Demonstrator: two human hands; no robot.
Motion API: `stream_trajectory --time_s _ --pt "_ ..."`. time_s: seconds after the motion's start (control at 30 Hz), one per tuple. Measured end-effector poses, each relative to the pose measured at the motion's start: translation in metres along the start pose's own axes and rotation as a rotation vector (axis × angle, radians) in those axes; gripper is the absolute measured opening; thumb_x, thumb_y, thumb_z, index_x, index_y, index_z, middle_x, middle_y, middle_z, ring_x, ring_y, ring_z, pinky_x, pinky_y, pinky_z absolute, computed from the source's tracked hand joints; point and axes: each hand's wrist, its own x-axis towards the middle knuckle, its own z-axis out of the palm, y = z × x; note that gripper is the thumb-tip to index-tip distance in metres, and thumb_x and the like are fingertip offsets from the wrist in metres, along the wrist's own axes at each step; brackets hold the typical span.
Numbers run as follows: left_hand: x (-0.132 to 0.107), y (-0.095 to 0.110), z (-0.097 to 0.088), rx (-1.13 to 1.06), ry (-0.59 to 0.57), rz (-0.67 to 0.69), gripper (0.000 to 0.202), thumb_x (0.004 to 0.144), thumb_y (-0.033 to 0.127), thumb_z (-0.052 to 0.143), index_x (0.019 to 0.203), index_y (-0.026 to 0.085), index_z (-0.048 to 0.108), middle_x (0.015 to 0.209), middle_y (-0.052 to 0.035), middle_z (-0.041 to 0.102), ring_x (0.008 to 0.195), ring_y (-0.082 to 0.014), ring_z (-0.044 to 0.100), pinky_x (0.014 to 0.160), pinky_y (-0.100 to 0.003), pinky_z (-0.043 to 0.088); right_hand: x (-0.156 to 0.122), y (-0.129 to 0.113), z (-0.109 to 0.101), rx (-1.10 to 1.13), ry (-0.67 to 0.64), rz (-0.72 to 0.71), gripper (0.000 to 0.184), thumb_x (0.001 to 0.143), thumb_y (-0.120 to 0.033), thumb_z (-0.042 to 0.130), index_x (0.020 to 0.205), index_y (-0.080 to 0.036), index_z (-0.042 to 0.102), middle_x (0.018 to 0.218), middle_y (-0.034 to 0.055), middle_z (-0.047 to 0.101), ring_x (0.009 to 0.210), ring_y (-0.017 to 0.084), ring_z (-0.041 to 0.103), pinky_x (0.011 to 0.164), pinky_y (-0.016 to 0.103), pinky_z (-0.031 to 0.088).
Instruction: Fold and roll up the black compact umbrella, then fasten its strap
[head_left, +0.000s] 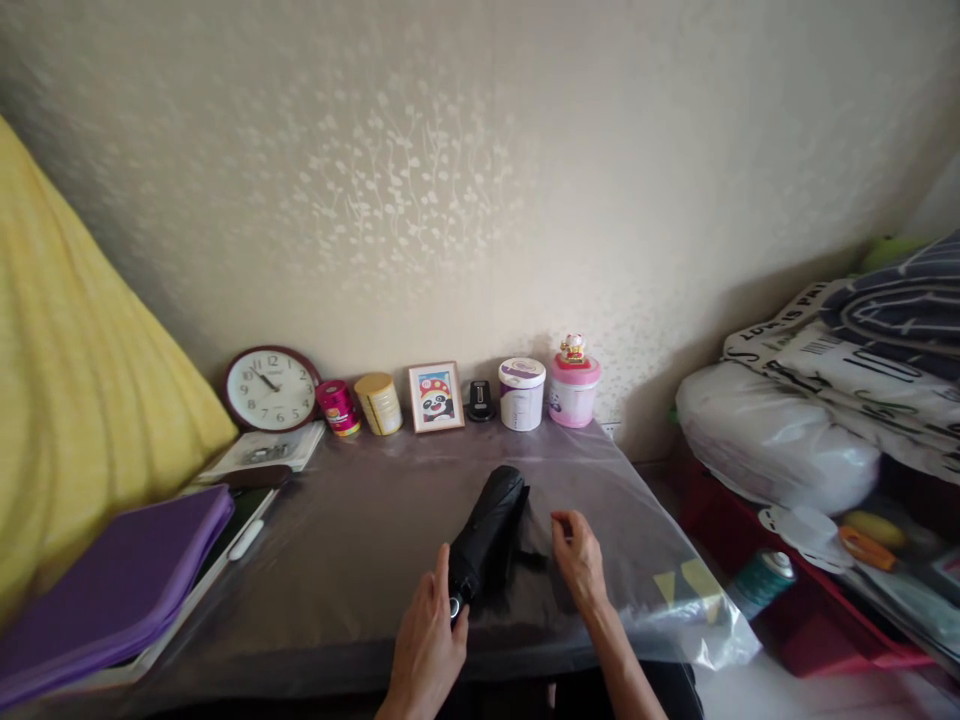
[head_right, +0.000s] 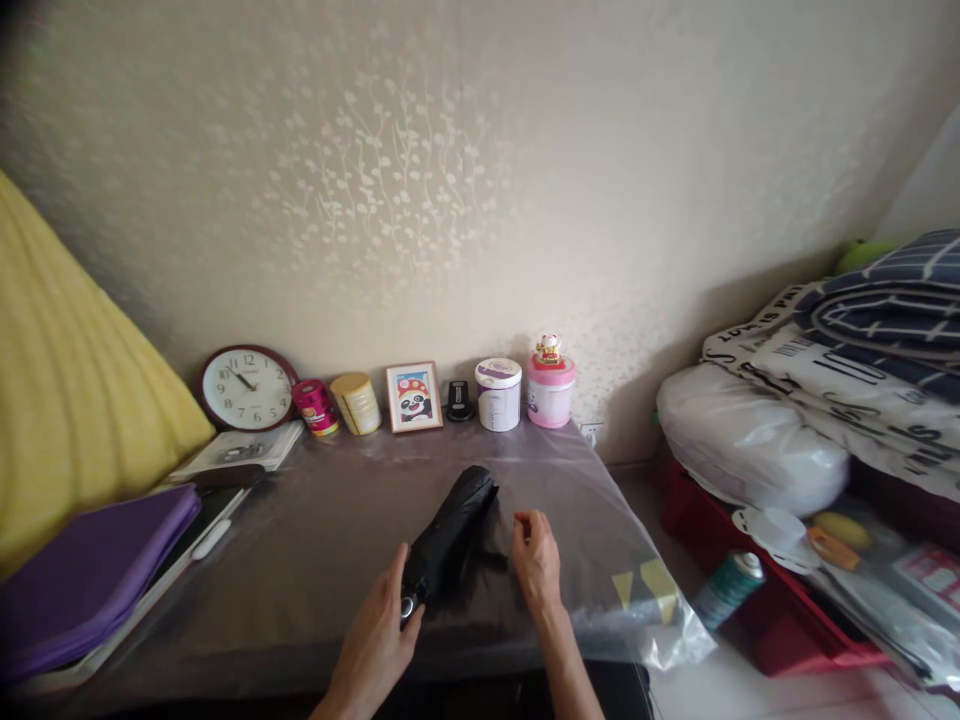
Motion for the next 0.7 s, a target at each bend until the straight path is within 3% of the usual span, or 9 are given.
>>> stream_trajectory --time_s 0.13,0.23,0.3,0.43,0.53,0.6,0.7 --pt "-0.002 0.008 -0.003 0.103 -0.010 0.041 0.063 0.083 0.014 0.030 0.138 0.028 0.004 0.093 -0.0050 0.053 0.080 -0.0152 0.055 0.073 -0.027 0.042 -0.004 -0.028 0.004 0.061 -0.152 -0.253 0.031 0.077 -0.015 0.035 0.096 -0.019 0.059 0.096 0.0054 0.061 0.085 0.015 0.056 0.076 0.026 0.043" --pt "-0.001 0.010 -0.004 0.140 -0.037 0.058 0.060 0.084 0.012 0.026 0.137 0.032 0.009 0.092 -0.0050 0.054 0.080 -0.0161 0.055 0.073 -0.029 0.041 -0.011 -0.039 0.010 0.025 -0.327 -0.390 0.036 0.072 -0.006 0.034 0.088 -0.021 0.063 0.090 0.0026 0.063 0.086 0.015 0.055 0.082 0.027 0.040" --pt "0.001 0.008 -0.007 0.056 -0.098 0.037 0.058 0.084 0.015 0.028 0.138 0.030 0.011 0.092 -0.0050 0.055 0.081 -0.0159 0.056 0.075 -0.028 0.041 -0.013 -0.035 0.012 0.004 -0.351 -0.352 0.033 0.071 -0.006 0.034 0.077 -0.021 0.063 0.080 0.0020 0.063 0.080 0.014 0.056 0.078 0.026 0.041" --pt "0.014 -0.007 -0.018 -0.369 -0.249 -0.072 0.056 0.085 0.028 0.029 0.138 0.023 0.012 0.098 -0.0058 0.060 0.083 -0.0129 0.058 0.074 -0.023 0.042 -0.011 -0.013 0.010 0.094 -0.225 -0.162 0.029 0.073 -0.013 0.034 0.077 -0.019 0.062 0.075 0.0026 0.062 0.071 0.015 0.056 0.069 0.025 0.041" --pt "0.026 -0.024 -0.028 -0.548 -0.417 -0.244 0.056 0.087 0.039 0.022 0.137 0.020 0.008 0.078 -0.0018 0.064 0.066 -0.0129 0.061 0.059 -0.023 0.045 -0.008 0.000 0.008 0.195 -0.148 -0.011 0.027 0.074 -0.021 0.036 0.079 -0.017 0.062 0.069 0.0023 0.062 0.062 0.015 0.055 0.060 0.024 0.041" --pt "0.032 -0.035 -0.032 -0.506 -0.396 -0.302 0.055 0.087 0.040 0.018 0.136 0.016 0.013 0.076 -0.0028 0.064 0.066 -0.0140 0.062 0.061 -0.025 0.045 -0.008 0.003 0.008 0.245 -0.128 0.049 0.027 0.074 -0.025 0.038 0.080 -0.017 0.062 0.065 0.0022 0.061 0.059 0.015 0.054 0.057 0.024 0.041" --pt "0.035 -0.044 -0.034 -0.417 -0.266 -0.319 0.054 0.087 0.031 0.022 0.136 0.010 0.015 0.105 -0.0128 0.058 0.090 -0.0169 0.059 0.077 -0.028 0.042 -0.008 0.004 0.009 0.292 -0.117 0.085 0.026 0.073 -0.028 0.040 0.079 -0.016 0.063 0.061 0.0016 0.060 0.056 0.015 0.053 0.054 0.023 0.040"
